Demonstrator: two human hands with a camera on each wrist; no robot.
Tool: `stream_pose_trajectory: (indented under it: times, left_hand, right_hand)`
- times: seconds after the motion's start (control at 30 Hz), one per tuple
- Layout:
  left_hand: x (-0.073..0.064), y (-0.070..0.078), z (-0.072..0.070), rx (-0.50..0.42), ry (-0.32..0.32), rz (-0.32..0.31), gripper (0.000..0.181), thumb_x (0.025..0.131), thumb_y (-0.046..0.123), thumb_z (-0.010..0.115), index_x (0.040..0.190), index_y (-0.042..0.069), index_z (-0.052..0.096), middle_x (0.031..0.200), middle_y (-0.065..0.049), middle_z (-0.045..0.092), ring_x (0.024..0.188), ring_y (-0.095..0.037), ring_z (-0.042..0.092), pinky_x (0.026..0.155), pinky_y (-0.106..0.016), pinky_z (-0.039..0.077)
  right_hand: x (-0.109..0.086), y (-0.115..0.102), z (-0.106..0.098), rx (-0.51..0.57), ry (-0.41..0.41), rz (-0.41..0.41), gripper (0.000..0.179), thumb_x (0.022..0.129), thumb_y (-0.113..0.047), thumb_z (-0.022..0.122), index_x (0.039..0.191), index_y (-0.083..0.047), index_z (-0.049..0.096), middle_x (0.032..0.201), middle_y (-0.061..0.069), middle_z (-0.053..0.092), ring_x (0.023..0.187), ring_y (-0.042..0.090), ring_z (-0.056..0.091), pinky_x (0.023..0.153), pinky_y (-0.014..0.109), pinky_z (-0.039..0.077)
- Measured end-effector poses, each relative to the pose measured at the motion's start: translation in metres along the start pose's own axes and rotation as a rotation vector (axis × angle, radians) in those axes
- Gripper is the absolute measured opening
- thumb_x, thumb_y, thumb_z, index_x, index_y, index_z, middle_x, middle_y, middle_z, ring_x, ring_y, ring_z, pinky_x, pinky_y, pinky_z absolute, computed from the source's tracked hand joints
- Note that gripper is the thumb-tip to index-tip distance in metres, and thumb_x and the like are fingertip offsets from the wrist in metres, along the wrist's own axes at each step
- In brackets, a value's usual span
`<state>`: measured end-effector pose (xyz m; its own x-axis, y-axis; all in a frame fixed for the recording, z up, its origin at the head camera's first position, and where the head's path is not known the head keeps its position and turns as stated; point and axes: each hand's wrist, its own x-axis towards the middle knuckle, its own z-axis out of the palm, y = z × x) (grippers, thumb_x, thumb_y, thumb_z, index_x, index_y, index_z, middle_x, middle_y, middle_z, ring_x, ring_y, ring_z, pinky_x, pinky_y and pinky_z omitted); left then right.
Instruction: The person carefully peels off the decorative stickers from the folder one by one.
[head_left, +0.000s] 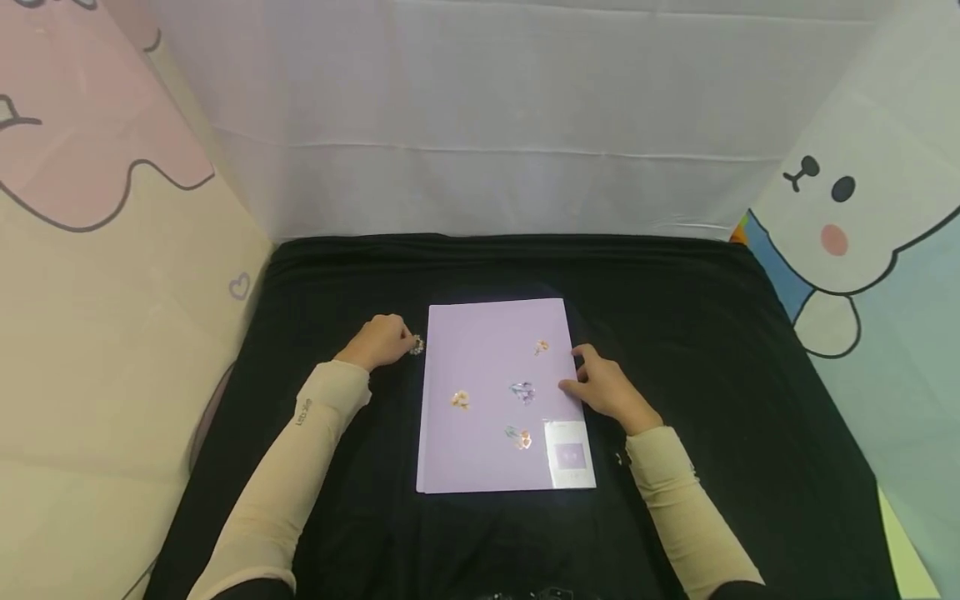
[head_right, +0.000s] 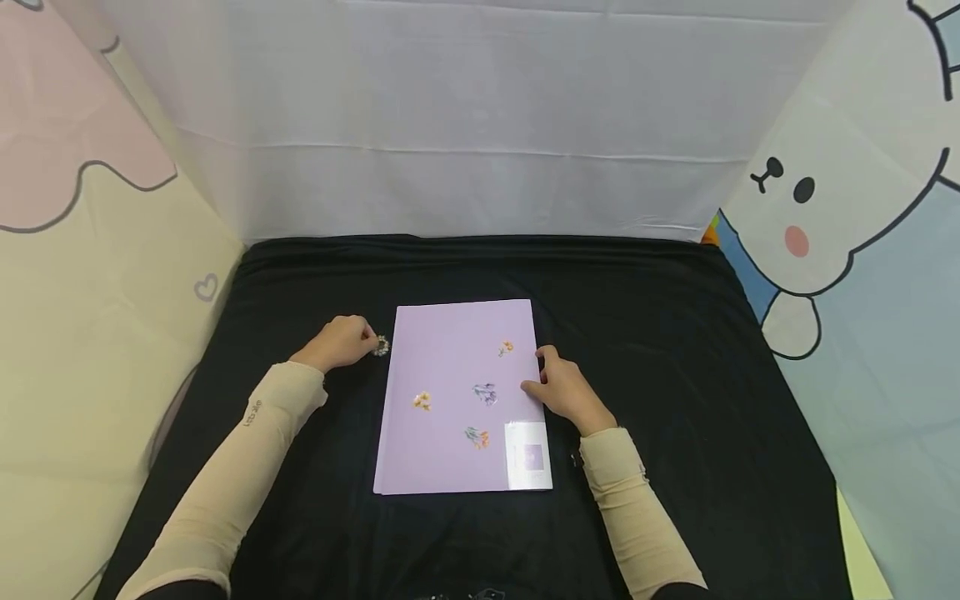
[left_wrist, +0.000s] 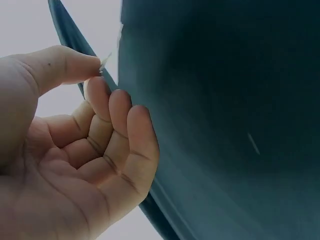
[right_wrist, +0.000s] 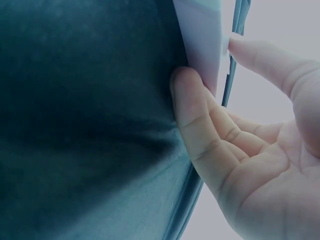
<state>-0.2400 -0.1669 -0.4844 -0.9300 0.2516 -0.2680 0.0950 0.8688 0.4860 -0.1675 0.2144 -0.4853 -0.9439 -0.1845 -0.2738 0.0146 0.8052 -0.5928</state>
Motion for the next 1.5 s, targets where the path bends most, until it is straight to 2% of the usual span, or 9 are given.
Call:
stream_pose_trajectory:
  times: [0.1, 0.3, 0.5, 0.6, 0.83, 1.1, 1.33, 1.5]
  left_hand:
    - [-0.006, -0.020, -0.010, 0.026, 0.020, -0.034, 0.033, 0.094, 0.014, 0.056, 0.062, 0.008, 0.059, 0.060, -0.003, 0.048, 0.053, -0.017, 0.046, 0.050, -0.032, 0.038]
    - [-0.017, -0.051, -0.023, 0.092, 0.079, -0.071, 0.019, 0.095, 0.011, 0.056, 0.081, 0.006, 0.068, 0.075, -0.007, 0.060, 0.066, -0.025, 0.056, 0.062, -0.040, 0.047]
    - [-0.029, -0.064, -0.031, 0.103, 0.088, -0.103, 0.029, 0.094, 0.009, 0.054, 0.066, 0.010, 0.058, 0.065, -0.006, 0.052, 0.058, -0.024, 0.051, 0.055, -0.038, 0.041]
    - [-0.031, -0.062, -0.033, 0.099, 0.084, -0.110, 0.031, 0.094, 0.009, 0.054, 0.063, 0.011, 0.056, 0.064, -0.006, 0.050, 0.057, -0.023, 0.050, 0.054, -0.036, 0.040]
    - [-0.030, -0.060, -0.032, 0.112, 0.091, -0.094, 0.018, 0.095, 0.011, 0.056, 0.081, 0.005, 0.064, 0.076, -0.009, 0.058, 0.067, -0.027, 0.056, 0.061, -0.041, 0.045]
    - [-0.025, -0.053, -0.027, 0.114, 0.124, -0.059, 0.013, 0.095, 0.011, 0.056, 0.088, 0.004, 0.063, 0.079, -0.009, 0.060, 0.069, -0.028, 0.057, 0.063, -0.044, 0.048]
    - [-0.011, -0.031, -0.017, 0.104, 0.154, 0.006, 0.011, 0.095, 0.012, 0.061, 0.094, 0.002, 0.065, 0.086, -0.011, 0.064, 0.070, -0.026, 0.059, 0.065, -0.043, 0.051]
    - [0.002, 0.001, -0.006, 0.084, 0.139, 0.058, 0.014, 0.096, 0.012, 0.062, 0.100, 0.000, 0.066, 0.090, -0.013, 0.064, 0.072, -0.025, 0.059, 0.066, -0.039, 0.052]
  right_hand:
    - [0.000, 0.001, -0.001, -0.006, -0.003, 0.017, 0.063, 0.092, -0.020, 0.072, 0.141, 0.004, 0.039, 0.110, 0.024, 0.065, 0.087, 0.030, 0.063, 0.077, 0.046, 0.053]
    - [0.001, 0.000, -0.001, -0.003, -0.009, 0.019, 0.063, 0.092, -0.019, 0.072, 0.141, 0.004, 0.039, 0.110, 0.024, 0.065, 0.086, 0.030, 0.062, 0.076, 0.045, 0.053]
    - [0.002, -0.001, 0.002, -0.010, -0.014, 0.018, 0.064, 0.092, -0.020, 0.072, 0.142, 0.003, 0.039, 0.111, 0.024, 0.065, 0.086, 0.029, 0.062, 0.075, 0.045, 0.053]
    - [0.002, -0.001, 0.001, -0.013, -0.010, 0.018, 0.064, 0.092, -0.020, 0.072, 0.142, 0.003, 0.039, 0.111, 0.024, 0.065, 0.086, 0.030, 0.062, 0.075, 0.045, 0.053]
    - [0.000, -0.001, 0.000, -0.006, -0.005, 0.009, 0.063, 0.092, -0.019, 0.072, 0.141, 0.003, 0.039, 0.110, 0.024, 0.065, 0.085, 0.029, 0.062, 0.075, 0.045, 0.053]
    - [-0.001, -0.001, 0.001, -0.003, -0.003, 0.012, 0.063, 0.092, -0.019, 0.072, 0.142, 0.003, 0.039, 0.110, 0.024, 0.065, 0.085, 0.029, 0.062, 0.075, 0.044, 0.053]
    - [-0.002, -0.002, 0.002, -0.004, -0.003, 0.016, 0.064, 0.093, -0.020, 0.072, 0.143, 0.002, 0.039, 0.111, 0.023, 0.065, 0.086, 0.028, 0.063, 0.076, 0.044, 0.054]
    - [-0.003, -0.003, 0.001, -0.003, 0.000, 0.016, 0.063, 0.092, -0.019, 0.072, 0.142, 0.002, 0.039, 0.111, 0.024, 0.065, 0.086, 0.029, 0.063, 0.077, 0.045, 0.054]
